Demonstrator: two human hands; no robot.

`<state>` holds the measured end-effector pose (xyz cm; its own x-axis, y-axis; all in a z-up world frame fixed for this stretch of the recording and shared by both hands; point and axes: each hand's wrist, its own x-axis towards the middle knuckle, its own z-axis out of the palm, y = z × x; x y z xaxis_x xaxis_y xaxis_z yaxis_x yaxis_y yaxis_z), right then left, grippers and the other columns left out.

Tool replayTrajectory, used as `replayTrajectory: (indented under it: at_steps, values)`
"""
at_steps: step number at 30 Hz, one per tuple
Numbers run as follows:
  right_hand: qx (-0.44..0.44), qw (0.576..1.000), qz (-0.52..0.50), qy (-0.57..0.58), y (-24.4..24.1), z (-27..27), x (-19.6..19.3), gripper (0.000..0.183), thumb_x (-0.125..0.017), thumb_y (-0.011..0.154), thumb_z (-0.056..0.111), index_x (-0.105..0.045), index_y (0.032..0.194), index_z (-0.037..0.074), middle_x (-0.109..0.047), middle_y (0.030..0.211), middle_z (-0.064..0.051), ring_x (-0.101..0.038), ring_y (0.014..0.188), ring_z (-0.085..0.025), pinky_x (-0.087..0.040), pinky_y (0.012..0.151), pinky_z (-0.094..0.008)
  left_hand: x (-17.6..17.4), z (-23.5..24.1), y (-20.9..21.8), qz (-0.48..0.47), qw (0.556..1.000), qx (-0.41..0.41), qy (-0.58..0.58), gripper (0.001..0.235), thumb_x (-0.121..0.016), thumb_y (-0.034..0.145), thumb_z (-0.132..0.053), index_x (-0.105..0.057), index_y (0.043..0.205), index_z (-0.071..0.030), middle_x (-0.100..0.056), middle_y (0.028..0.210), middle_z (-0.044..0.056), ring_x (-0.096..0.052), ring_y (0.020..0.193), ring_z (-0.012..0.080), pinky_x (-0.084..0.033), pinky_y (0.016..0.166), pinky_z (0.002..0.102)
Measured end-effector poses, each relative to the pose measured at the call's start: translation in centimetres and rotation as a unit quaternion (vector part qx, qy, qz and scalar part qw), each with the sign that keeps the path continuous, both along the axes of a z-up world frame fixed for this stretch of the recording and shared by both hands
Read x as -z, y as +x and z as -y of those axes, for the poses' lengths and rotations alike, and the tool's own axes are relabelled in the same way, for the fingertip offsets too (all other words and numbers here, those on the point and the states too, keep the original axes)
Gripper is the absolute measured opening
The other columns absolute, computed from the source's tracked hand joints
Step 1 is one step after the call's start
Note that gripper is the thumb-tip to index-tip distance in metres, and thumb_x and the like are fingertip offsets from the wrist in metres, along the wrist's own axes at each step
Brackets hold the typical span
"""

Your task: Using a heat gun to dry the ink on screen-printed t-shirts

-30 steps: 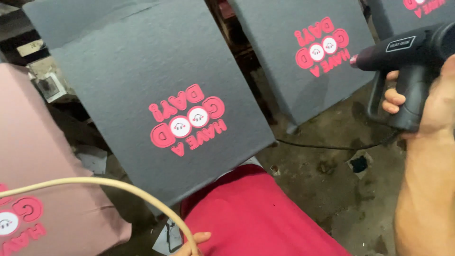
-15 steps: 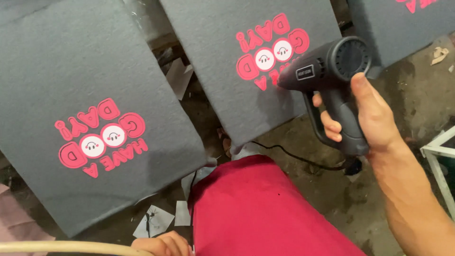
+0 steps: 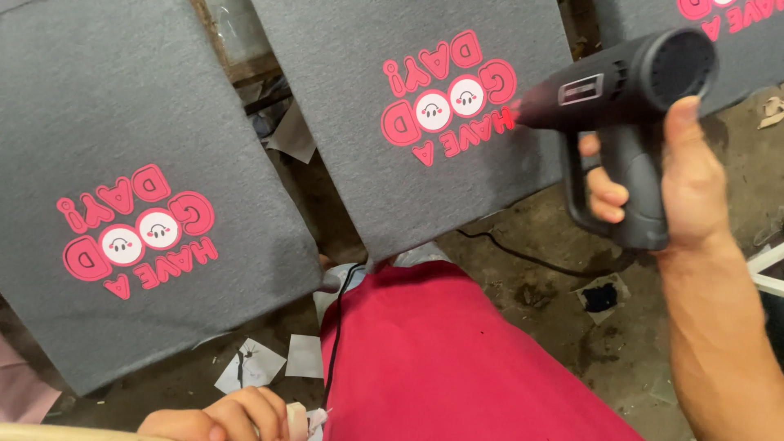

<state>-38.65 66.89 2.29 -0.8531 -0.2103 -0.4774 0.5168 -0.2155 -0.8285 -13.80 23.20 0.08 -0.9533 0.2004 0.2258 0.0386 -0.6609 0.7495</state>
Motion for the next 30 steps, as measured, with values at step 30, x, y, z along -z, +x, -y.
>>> replayTrajectory:
  at_steps: [30]
  values:
    - [0.002,0.994,-0.025,0.105,-0.4,-1.2,-0.5,0.075,-0.059,0.092,0.072,-0.059,0.121,0.003,-0.064,0.104,-0.007,-0.047,0.049,-0.012,-0.038,0.038,-0.025,0.7,1.1,-0.4,0.031,0.999,0.025,-0.008,0.020,-0.034,0.100,-0.002,-0.051,0.111,-0.004,-0.065,0.086,0.022,-0.062,0.083,0.0361,-0.052,0.076,0.057]
